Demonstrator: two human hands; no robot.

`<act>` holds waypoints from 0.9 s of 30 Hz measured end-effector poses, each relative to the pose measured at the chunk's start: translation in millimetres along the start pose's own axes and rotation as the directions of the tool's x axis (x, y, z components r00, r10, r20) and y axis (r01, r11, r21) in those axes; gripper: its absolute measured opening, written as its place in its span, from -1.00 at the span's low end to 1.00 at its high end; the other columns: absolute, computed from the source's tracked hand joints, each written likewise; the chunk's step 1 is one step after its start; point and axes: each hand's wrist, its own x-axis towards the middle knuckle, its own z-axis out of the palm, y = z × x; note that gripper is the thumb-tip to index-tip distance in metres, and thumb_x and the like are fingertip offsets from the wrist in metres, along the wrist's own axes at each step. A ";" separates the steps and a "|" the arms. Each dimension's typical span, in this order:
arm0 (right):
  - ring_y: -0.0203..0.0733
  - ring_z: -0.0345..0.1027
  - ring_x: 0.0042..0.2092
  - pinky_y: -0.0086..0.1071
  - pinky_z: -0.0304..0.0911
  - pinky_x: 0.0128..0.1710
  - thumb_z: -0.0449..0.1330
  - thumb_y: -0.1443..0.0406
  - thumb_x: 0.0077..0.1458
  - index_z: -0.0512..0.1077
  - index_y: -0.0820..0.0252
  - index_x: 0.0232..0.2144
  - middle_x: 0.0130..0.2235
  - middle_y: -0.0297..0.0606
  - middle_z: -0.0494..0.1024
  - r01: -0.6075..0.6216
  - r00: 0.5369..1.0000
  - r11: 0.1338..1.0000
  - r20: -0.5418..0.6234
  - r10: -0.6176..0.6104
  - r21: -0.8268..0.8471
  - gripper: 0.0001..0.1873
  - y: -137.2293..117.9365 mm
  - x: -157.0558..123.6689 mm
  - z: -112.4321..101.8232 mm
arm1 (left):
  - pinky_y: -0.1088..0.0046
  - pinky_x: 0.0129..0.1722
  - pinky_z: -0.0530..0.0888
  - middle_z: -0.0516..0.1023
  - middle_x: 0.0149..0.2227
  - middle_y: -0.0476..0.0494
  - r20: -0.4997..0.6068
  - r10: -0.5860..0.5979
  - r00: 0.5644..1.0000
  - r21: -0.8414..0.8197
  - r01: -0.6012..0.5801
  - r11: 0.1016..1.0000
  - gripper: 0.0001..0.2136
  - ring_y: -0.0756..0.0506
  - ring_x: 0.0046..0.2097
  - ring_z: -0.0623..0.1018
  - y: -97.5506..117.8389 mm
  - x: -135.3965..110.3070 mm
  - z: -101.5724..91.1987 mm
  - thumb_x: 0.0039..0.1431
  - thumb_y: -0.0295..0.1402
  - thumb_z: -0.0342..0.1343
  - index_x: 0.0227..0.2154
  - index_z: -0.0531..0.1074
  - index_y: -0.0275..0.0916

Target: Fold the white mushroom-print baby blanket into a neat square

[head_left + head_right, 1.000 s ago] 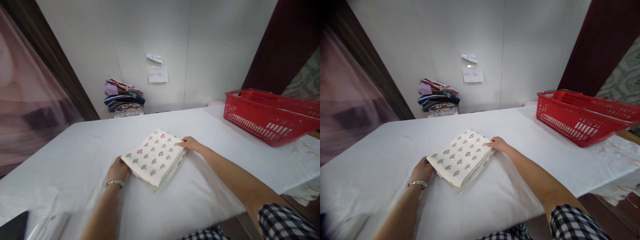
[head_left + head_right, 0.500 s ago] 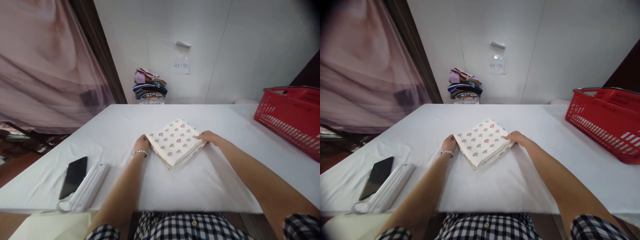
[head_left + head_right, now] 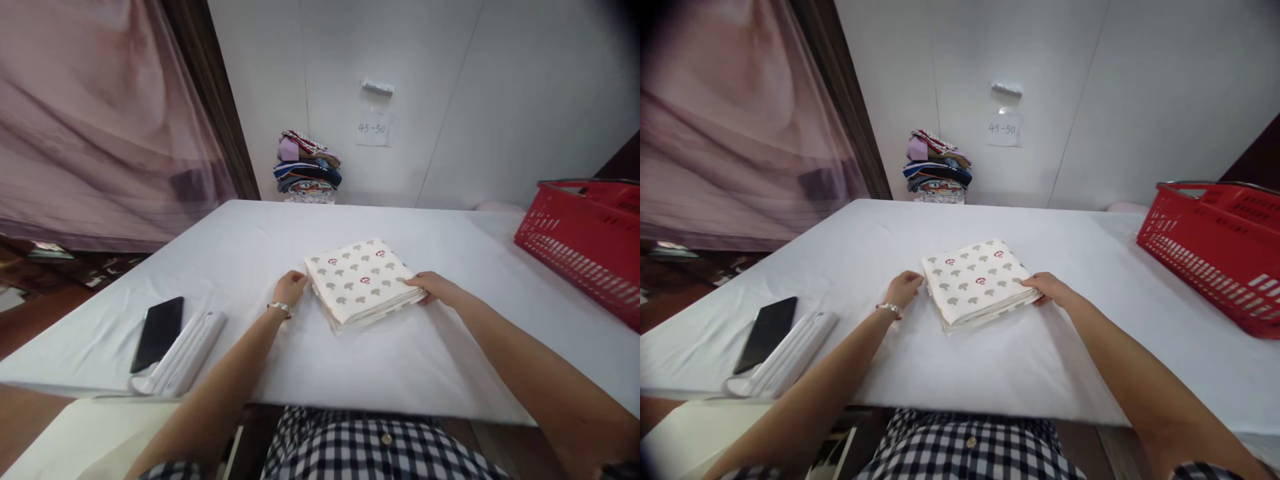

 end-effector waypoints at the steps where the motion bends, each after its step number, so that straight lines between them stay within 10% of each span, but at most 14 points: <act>1: -0.20 0.38 -0.44 -0.38 0.38 -0.56 0.33 0.13 -0.23 0.37 0.28 -0.38 -0.44 -0.20 0.47 0.003 1.000 1.000 0.016 -0.003 0.016 -0.60 -0.1 0.5 -0.1 | 0.50 -0.49 0.35 0.49 -0.51 -0.02 0.044 0.017 0.999 -0.015 -0.016 1.000 -0.81 0.02 -0.53 0.43 -0.7 -14.8 -0.8 -0.01 -0.26 0.00 -0.42 0.42 -0.25; 12: -0.19 0.38 -0.37 -0.41 0.34 -0.52 0.25 0.03 -0.15 0.40 0.22 -0.31 -0.34 -0.16 0.50 0.094 0.996 0.995 -0.010 -0.093 0.030 -0.57 -5.8 -8.2 0.9 | 0.47 -0.34 0.34 0.39 -0.24 0.00 0.170 0.391 0.904 0.217 -0.422 0.880 -0.80 -0.01 -0.29 0.42 26.0 -120.7 23.0 -0.06 -0.25 0.14 -0.33 0.36 -0.14; 20: -0.25 0.35 -0.41 -0.46 0.29 -0.54 0.24 0.14 -0.12 0.39 0.20 -0.29 -0.37 -0.23 0.49 0.142 0.990 0.974 -0.022 -0.141 0.178 -0.67 -4.3 -12.6 8.2 | 0.51 -0.45 0.28 0.35 -0.47 0.06 0.151 0.266 0.952 0.199 -0.293 0.935 -0.83 0.03 -0.43 0.39 33.6 -114.4 32.0 0.03 -0.22 0.05 -0.52 0.28 -0.19; 27: -0.29 0.32 -0.46 -0.47 0.28 -0.56 0.22 0.17 -0.10 0.38 0.20 -0.35 -0.46 -0.30 0.44 0.142 0.990 0.967 -0.031 -0.139 0.210 -0.74 -2.8 -12.5 11.3 | 0.43 -0.44 0.34 0.41 -0.25 -0.04 -0.073 0.236 0.969 0.247 -0.212 0.946 -0.59 -0.07 -0.33 0.47 31.0 -125.2 43.5 -0.08 -0.11 0.13 -0.19 0.21 -0.17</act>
